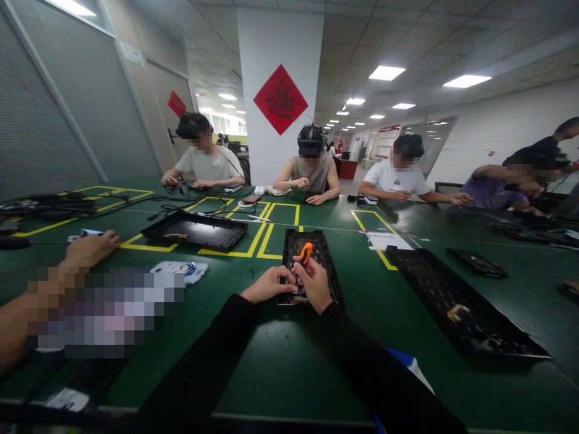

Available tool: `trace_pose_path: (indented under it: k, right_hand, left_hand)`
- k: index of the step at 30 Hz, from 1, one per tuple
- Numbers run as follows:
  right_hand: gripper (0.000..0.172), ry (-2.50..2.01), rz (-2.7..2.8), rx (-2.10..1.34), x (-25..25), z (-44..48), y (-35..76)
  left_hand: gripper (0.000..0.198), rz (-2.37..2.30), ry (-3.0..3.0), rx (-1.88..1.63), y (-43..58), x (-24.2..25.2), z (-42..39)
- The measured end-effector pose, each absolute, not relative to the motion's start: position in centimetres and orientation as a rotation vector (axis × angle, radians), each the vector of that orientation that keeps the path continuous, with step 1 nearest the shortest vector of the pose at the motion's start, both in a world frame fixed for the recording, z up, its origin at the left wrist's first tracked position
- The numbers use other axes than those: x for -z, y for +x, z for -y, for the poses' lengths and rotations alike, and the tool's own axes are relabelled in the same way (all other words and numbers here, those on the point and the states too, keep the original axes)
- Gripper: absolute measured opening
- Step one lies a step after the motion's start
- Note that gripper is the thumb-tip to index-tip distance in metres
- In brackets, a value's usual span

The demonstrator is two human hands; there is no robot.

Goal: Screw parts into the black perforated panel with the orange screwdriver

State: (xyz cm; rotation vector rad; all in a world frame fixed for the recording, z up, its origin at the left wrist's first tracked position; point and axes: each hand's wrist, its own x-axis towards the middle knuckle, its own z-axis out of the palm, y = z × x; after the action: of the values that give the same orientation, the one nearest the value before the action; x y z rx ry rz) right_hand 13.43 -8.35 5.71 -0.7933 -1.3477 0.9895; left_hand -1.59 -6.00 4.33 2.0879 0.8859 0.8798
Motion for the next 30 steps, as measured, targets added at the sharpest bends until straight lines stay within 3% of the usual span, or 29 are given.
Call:
trace_pose_path:
  k: [30]
  right_hand:
    - [0.028, -0.745, 1.419, -1.044, -5.54, 8.38, 13.35]
  left_hand:
    - [0.027, -0.882, 2.121, -0.875, -1.63, -4.07, 5.81]
